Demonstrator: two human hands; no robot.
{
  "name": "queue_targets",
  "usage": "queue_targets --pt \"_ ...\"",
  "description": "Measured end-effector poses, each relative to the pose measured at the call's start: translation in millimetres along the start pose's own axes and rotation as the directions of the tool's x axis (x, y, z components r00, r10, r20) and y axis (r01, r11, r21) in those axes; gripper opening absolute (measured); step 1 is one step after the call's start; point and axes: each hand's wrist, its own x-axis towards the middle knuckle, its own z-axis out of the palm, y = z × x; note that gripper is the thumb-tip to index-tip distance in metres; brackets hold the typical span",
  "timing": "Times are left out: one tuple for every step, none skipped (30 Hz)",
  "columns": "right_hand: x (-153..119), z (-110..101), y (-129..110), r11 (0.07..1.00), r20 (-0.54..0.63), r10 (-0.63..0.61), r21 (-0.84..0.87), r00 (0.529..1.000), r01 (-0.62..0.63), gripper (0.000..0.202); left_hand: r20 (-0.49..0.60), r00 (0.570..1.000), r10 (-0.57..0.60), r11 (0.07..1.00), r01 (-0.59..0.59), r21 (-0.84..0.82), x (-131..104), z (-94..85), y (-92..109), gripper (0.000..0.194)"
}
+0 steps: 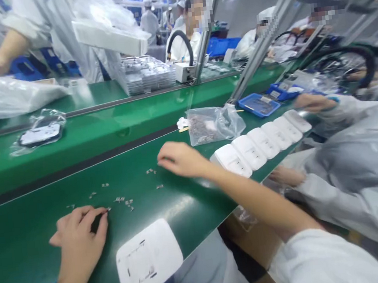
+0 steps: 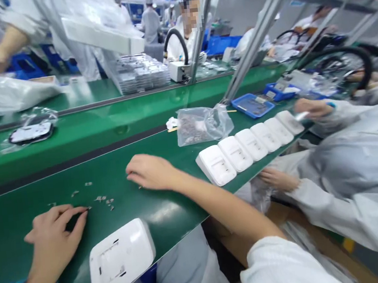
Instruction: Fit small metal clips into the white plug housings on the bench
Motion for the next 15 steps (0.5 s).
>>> queue_targets --pt "-4.2 -22.9 22.7 0.994 -0.043 0.094 -0.059 0.995 -0.096 0.015 0.003 1.0 0.001 1.0 -0.001 -0.008 1.1 2.7 -2.9 0.034" --pt "-10.6 -47.2 48.2 0.959 -0.134 0.23 -0.138 0.964 -0.248 0.015 0.01 1.0 -0.006 1.0 0.006 -0.016 1.9 4.3 -4.2 0.035" --pt "-18.9 -71.2 75.6 0.875 -0.232 0.385 -0.215 0.893 -0.433 0.017 0.019 1.0 -0.022 1.0 0.022 -0.019 2.6 4.8 -4.2 0.036" --pt "-28.6 -93.3 103.7 0.715 -0.335 0.552 -0.281 0.764 -0.64 0.023 0.024 0.999 -0.047 0.999 0.047 -0.018 3.2 4.5 -3.0 0.036" --pt "-38.9 -111.8 131.1 0.537 -0.375 0.678 -0.334 0.632 -0.775 0.03 0.027 0.997 -0.076 0.997 0.077 -0.013 3.8 3.7 -1.1 0.037" --pt "-49.3 -126.0 156.5 0.451 -0.37 0.741 -0.344 0.56 -0.824 0.032 0.03 0.994 -0.104 0.994 0.105 -0.008 4.4 2.7 1.2 0.037" --pt "-58.9 -135.3 179.0 0.413 -0.338 0.783 -0.347 0.523 -0.842 0.029 0.037 0.991 -0.131 0.991 0.131 -0.005 5.2 1.6 3.6 0.037" --pt "-67.4 -139.9 197.7 0.399 -0.287 0.814 -0.354 0.505 -0.846 0.025 0.045 0.986 -0.159 0.987 0.159 -0.003 5.9 0.5 6.0 0.037" --pt "-74.4 -140.4 212.7 0.409 -0.233 0.831 -0.359 0.505 -0.839 0.022 0.054 0.981 -0.187 0.982 0.188 -0.001 6.7 -0.8 8.0 0.037" --pt "-79.7 -137.8 224.1 0.434 -0.183 0.834 -0.363 0.52 -0.824 0.019 0.068 0.974 -0.214 0.977 0.214 0.0 7.3 -2.3 9.9 0.036" --pt "-83.5 -133.1 232.4 0.468 -0.137 0.828 -0.367 0.544 -0.804 0.018 0.089 0.968 -0.235 0.972 0.236 0.001 7.8 -3.8 11.5 0.036" --pt "-86.0 -127.5 238.3 0.506 -0.099 0.813 -0.37 0.574 -0.779 0.019 0.109 0.962 -0.249 0.968 0.251 0.002 8.1 -5.5 12.9 0.035" --pt "-87.4 -121.8 242.4 0.547 -0.067 0.79 -0.371 0.609 -0.751 0.02 0.125 0.958 -0.26 0.965 0.261 0.007 8.3 -7.2 14.1 0.035" --pt "-88.2 -116.7 245.2 0.59 -0.041 0.76 -0.375 0.648 -0.715 0.023 0.136 0.954 -0.266 0.964 0.267 0.014 8.3 -8.7 15.2 0.035" --pt "-88.8 -112.8 247.1 0.631 -0.018 0.726 -0.378 0.687 -0.677 0.028 0.143 0.953 -0.269 0.963 0.269 0.018 8.4 -9.9 15.9 0.035"
